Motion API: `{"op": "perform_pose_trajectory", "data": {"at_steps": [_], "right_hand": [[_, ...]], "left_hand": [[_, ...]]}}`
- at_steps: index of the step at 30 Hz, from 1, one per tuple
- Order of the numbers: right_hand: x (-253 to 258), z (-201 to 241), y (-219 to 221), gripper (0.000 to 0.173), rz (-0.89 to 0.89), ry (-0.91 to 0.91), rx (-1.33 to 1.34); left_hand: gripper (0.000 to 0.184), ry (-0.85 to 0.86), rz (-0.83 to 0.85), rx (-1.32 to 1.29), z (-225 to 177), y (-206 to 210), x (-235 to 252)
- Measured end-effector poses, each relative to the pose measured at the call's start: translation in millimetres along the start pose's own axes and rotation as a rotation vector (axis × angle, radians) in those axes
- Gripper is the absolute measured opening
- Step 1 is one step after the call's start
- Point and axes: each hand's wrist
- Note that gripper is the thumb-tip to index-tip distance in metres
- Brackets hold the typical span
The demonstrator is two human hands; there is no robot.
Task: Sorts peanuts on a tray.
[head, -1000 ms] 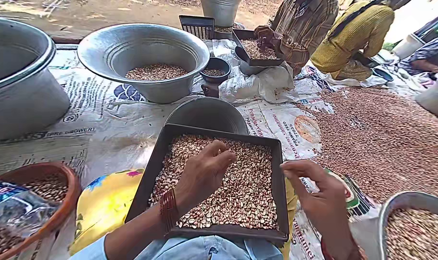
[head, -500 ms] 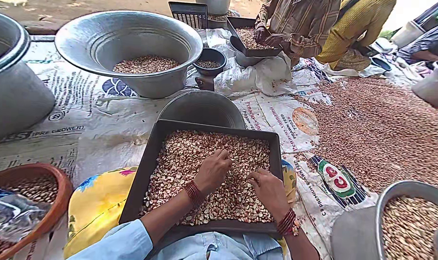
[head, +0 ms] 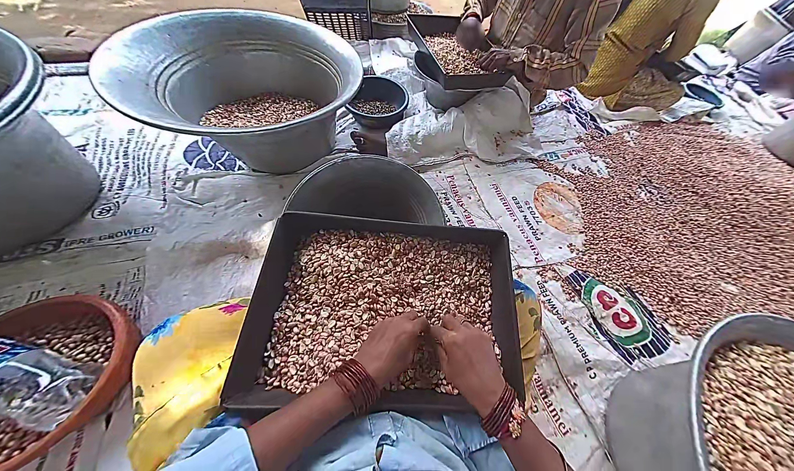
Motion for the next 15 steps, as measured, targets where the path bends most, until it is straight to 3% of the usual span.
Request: {"op": "perform_pose_trajectory", "data": {"at_steps": [6,10,12,15], "right_hand": [[-0.6,7.3,-3.2,0.022,0.159,0.086,-0.046],[1.5,5.1,-7.6,0.02,0.222,0.129,0.051],[-0.4,-2.2,-8.8,0.016,0.11,0.112,0.206],[3.1,-14.5,-13.9,0.011,-0.104,0.126,0.488]], "left_hand": [[0.029,-0.033,0.126,0.104,-7.1,-0.9,-0.7],[0.028,-0.001,0.122,0.055,2.7,-4.1,-2.5],[0.023,0.023,-0.002,0.006,11.7,-11.1,-4.8],[0.019,0.041,-0.342,0.049,25.3,-21.6,-2.5]]}}
Point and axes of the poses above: each hand's wrist, its own x-axis towards the middle knuckle, its own y-axis out of the palm, z = x × y, and after that the axes turned 4 degrees about x, right-handed
